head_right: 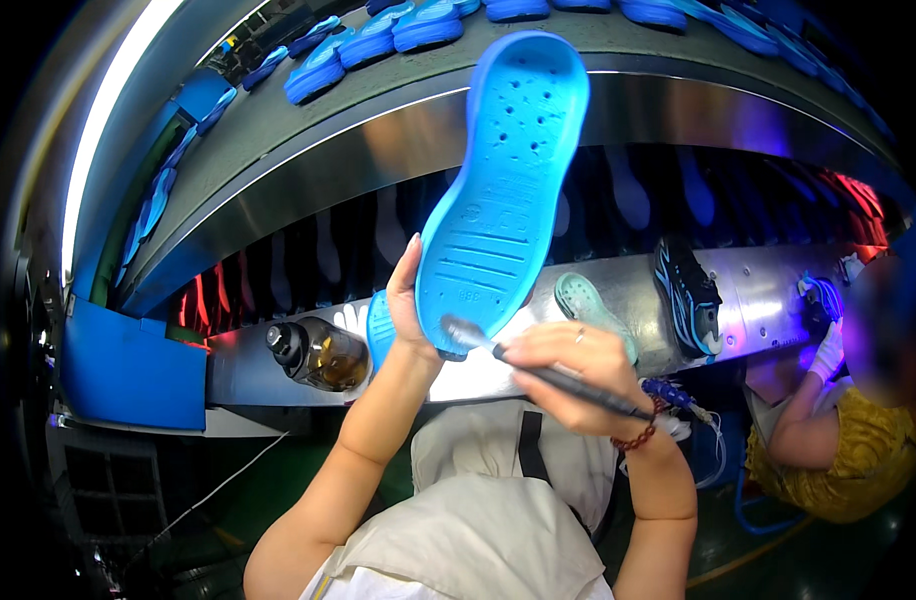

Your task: The person reaches for a blue shoe sole from a conveyor belt, holds it, and applies a liquid with a brush to the bottom and inner edges before placing it back on the belt.

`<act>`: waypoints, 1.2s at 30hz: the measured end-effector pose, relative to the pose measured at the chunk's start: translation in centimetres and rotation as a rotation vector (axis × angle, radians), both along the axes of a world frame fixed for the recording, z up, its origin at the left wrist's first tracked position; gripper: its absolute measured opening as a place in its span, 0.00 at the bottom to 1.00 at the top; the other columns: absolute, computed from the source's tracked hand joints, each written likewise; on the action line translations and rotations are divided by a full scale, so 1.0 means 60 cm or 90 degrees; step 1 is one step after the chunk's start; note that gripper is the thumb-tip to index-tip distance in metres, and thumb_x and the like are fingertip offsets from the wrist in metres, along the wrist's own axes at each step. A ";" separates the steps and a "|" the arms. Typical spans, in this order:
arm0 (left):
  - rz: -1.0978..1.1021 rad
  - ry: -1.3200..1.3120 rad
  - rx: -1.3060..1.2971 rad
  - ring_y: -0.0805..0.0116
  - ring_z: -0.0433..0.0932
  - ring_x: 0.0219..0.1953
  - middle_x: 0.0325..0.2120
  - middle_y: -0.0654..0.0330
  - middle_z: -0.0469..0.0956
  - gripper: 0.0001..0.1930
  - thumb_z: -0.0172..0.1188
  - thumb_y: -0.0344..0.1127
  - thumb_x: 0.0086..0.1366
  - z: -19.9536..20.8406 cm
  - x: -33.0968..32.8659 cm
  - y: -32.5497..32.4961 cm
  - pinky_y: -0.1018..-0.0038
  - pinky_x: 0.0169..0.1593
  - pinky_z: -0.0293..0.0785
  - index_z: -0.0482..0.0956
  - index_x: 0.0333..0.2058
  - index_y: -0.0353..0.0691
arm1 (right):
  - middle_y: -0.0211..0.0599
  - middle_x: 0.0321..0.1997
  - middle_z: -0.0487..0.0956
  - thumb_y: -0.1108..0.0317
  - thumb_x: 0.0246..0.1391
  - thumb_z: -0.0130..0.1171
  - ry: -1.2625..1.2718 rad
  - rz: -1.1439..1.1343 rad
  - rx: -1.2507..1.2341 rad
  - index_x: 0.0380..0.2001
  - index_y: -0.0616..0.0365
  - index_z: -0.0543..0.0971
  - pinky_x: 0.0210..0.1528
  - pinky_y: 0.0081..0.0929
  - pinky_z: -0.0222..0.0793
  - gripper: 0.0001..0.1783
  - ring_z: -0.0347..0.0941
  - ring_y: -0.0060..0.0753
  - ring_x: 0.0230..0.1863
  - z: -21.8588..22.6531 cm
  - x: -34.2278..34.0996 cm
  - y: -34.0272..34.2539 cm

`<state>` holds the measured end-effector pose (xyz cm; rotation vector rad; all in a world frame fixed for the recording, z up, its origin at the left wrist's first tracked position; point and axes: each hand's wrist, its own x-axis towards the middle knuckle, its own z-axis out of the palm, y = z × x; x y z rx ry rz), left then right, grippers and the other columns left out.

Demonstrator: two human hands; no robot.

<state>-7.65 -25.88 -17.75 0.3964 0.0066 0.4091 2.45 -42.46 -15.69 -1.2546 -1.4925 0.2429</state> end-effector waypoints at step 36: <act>-0.268 0.486 0.309 0.54 0.71 0.46 0.47 0.44 0.68 0.32 0.54 0.51 0.56 -0.014 -0.066 0.037 0.66 0.47 0.71 0.63 0.53 0.33 | 0.42 0.38 0.79 0.74 0.40 0.61 -0.078 0.144 -0.450 0.35 0.62 0.79 0.44 0.24 0.70 0.13 0.76 0.33 0.40 -0.007 0.106 -0.023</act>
